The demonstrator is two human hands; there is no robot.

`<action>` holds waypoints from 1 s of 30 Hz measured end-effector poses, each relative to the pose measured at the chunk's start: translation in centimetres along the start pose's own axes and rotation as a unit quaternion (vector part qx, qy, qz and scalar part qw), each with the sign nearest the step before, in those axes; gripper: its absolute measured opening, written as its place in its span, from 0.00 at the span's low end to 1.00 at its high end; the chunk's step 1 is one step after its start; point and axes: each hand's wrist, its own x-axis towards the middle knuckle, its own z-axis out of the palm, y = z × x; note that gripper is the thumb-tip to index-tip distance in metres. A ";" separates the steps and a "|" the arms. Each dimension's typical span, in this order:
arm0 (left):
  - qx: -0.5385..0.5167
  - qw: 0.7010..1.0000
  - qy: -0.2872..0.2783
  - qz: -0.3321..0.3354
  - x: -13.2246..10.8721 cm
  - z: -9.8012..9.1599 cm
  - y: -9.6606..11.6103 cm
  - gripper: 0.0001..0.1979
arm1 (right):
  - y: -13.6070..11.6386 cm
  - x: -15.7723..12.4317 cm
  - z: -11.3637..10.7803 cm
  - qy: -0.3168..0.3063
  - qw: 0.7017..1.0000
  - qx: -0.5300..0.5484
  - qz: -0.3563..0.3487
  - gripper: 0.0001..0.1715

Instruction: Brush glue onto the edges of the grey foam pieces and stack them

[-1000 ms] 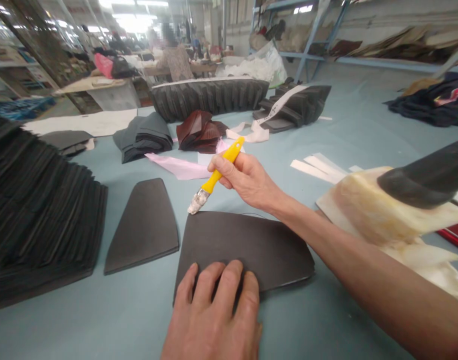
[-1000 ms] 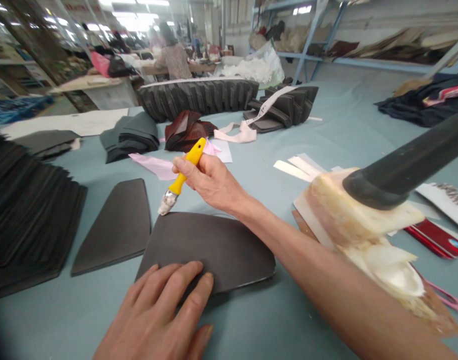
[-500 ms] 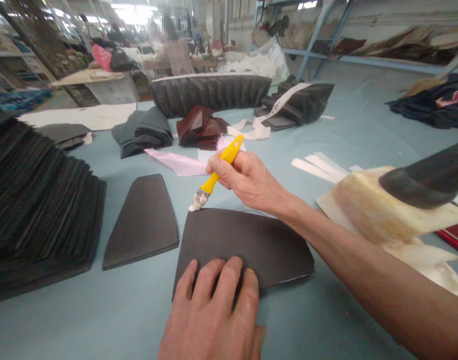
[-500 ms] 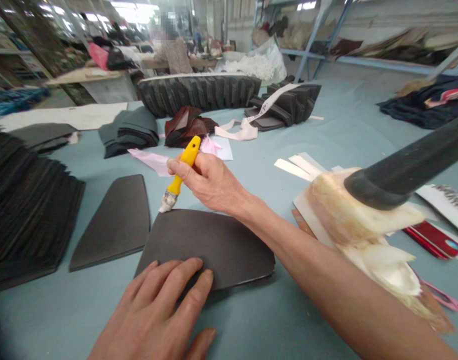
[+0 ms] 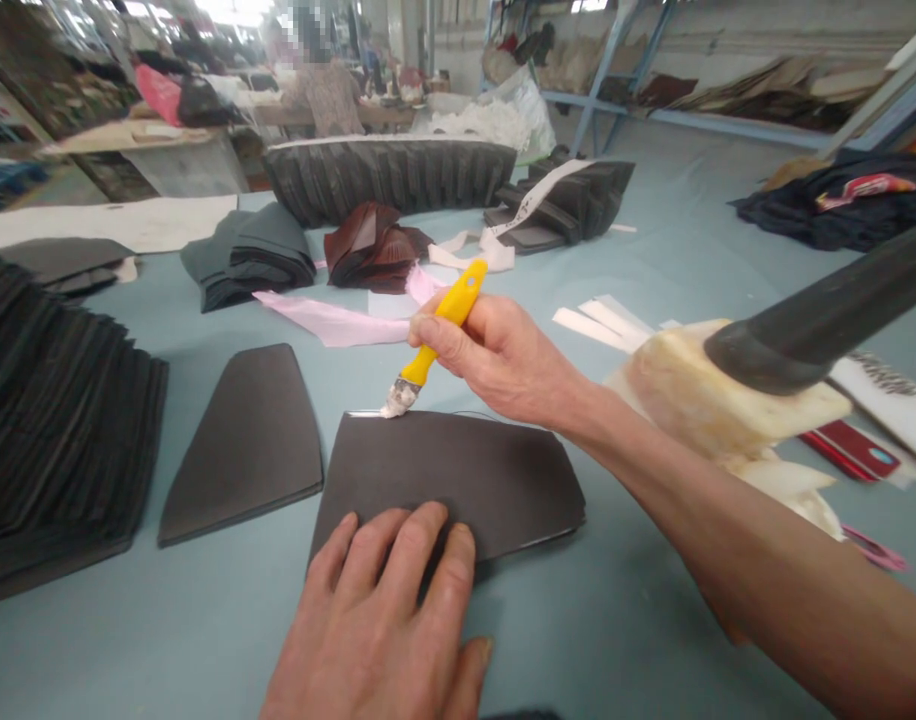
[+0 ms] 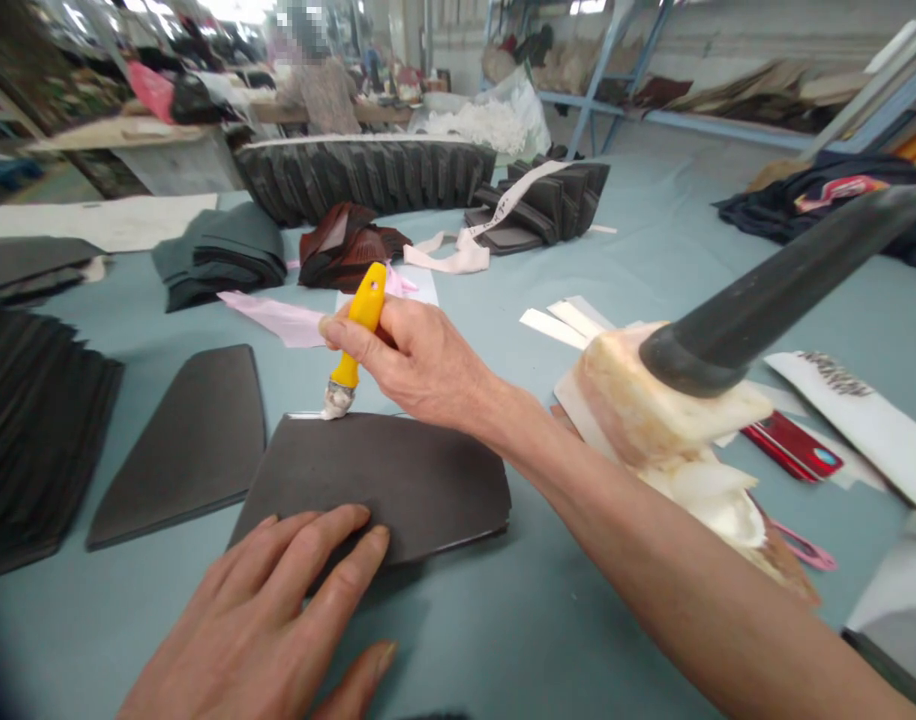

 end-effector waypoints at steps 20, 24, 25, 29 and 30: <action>-0.031 0.998 0.046 -0.010 0.4 -0.4 -0.1 0.21 | -1.0 -4.3 -4.0 0.019 0.994 -0.108 0.029 0.37; -0.038 0.999 0.029 -0.013 0.5 -0.7 -0.2 0.23 | -1.2 -5.3 -5.0 0.023 0.993 -0.113 0.034 0.37; -0.038 0.999 0.028 -0.014 0.5 -0.7 -0.3 0.23 | -1.2 -5.5 -5.2 0.024 0.992 -0.116 0.036 0.37; -0.045 0.999 0.014 -0.014 0.3 -0.9 -0.4 0.24 | -1.3 -6.4 -5.8 0.030 0.991 -0.122 0.050 0.37; -0.047 0.999 0.012 -0.016 0.3 -0.9 -0.4 0.25 | -1.4 -6.6 -6.0 0.032 0.991 -0.123 0.053 0.36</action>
